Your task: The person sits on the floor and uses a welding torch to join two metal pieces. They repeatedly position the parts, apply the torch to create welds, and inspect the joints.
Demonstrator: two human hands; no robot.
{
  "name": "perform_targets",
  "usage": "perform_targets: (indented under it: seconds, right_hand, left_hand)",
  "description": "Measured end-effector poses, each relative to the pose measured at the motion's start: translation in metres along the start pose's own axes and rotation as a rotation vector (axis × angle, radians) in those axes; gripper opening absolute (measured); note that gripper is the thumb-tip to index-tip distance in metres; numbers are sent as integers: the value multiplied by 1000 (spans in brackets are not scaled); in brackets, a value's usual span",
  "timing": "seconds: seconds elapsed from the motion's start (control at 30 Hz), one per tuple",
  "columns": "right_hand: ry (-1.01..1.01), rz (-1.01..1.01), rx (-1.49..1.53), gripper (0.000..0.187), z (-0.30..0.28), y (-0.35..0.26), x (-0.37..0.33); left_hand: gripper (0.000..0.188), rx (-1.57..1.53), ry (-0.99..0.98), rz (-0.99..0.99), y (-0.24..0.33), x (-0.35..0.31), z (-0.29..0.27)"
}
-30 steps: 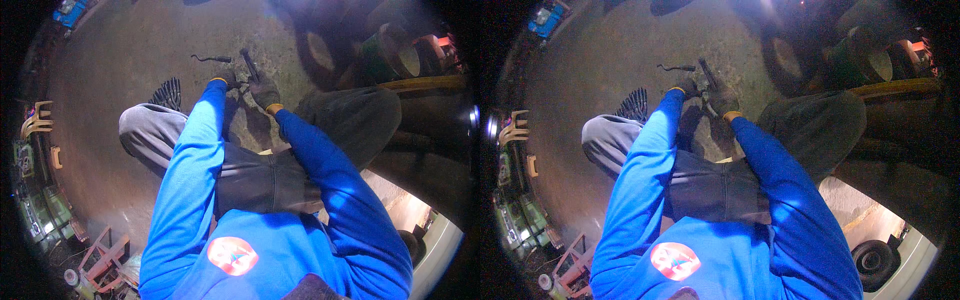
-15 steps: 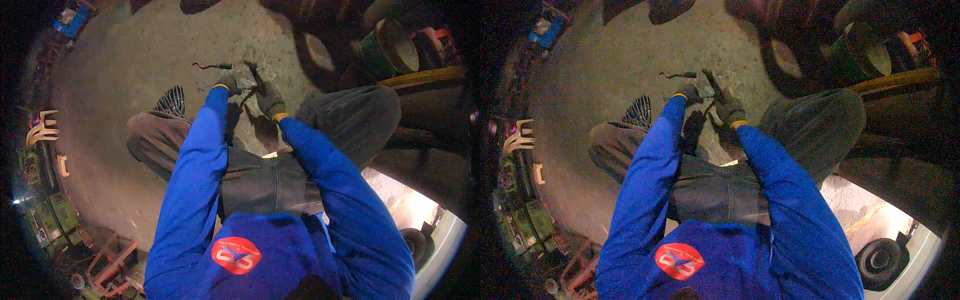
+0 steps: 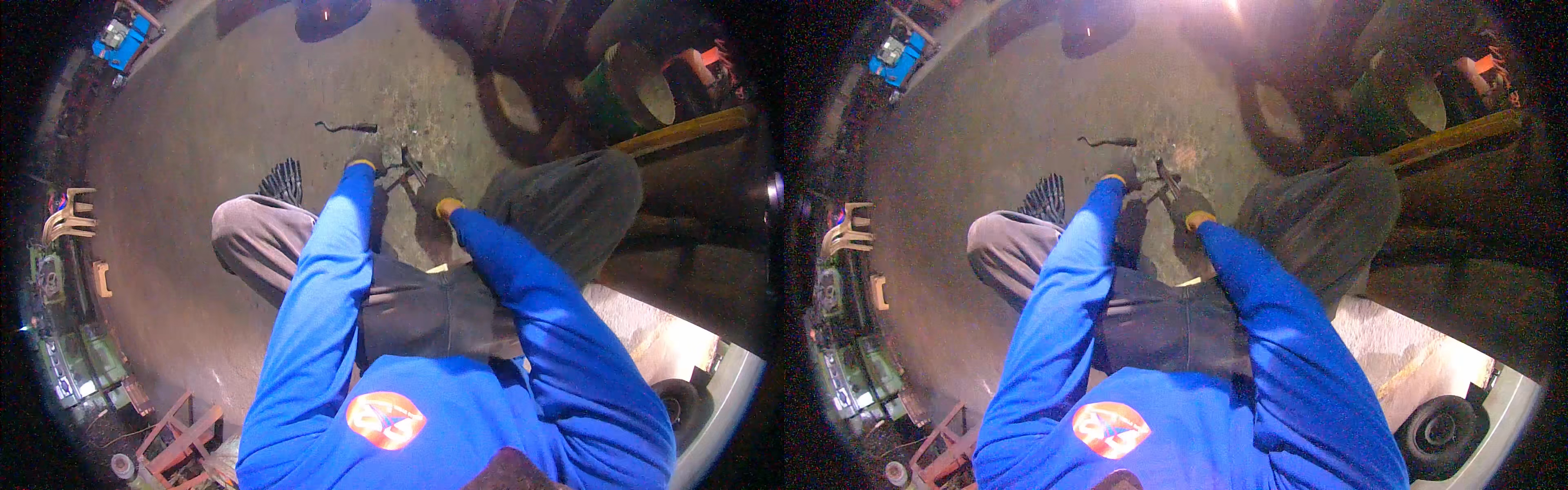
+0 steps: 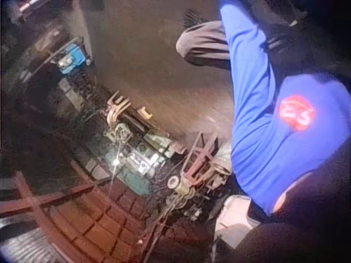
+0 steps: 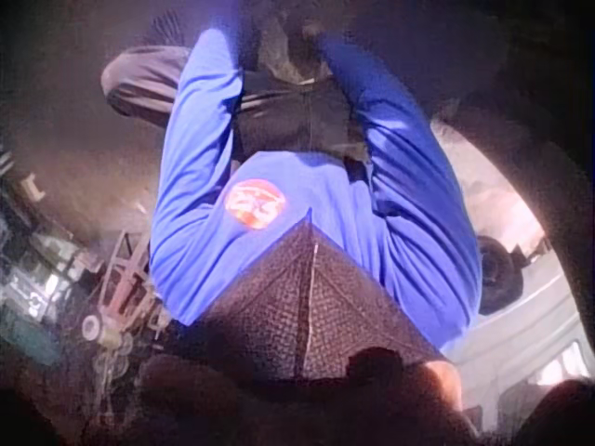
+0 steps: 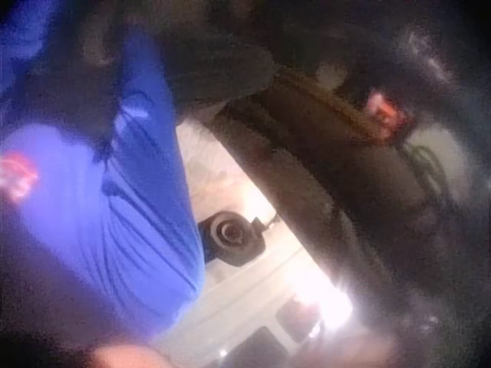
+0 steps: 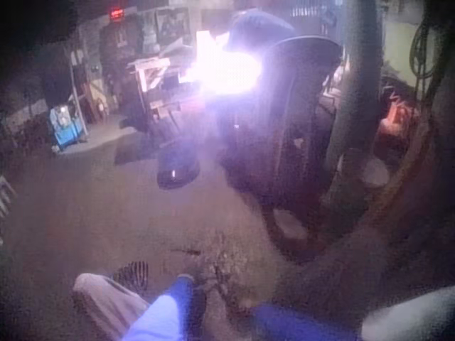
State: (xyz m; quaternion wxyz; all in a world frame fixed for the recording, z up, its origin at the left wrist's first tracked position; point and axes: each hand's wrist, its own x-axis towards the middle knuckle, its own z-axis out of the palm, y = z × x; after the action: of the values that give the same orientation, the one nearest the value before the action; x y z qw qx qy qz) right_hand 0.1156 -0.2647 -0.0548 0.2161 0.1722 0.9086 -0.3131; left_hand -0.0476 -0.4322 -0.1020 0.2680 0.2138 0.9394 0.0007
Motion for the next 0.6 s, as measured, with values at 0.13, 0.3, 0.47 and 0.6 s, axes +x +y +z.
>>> perform_targets:
  seconds: [0.13, 0.3, 0.47, 0.6]
  right_hand:
    - [162, -38, 144, 46, -28, -5, -14]
    - [164, -68, 210, 56, -23, -12, 0]
    - [-34, 105, -84, 54, -10, 47, 34]
    - [117, 103, 240, 49, -26, -2, 36]
  left_hand:
    - [51, -3, -61, -35, 28, 6, -6]
    - [52, -53, -73, -105, 6, 5, 2]
    - [59, -32, -189, -41, 28, 21, 7]
    - [66, 57, -163, 77, -43, 27, 13]
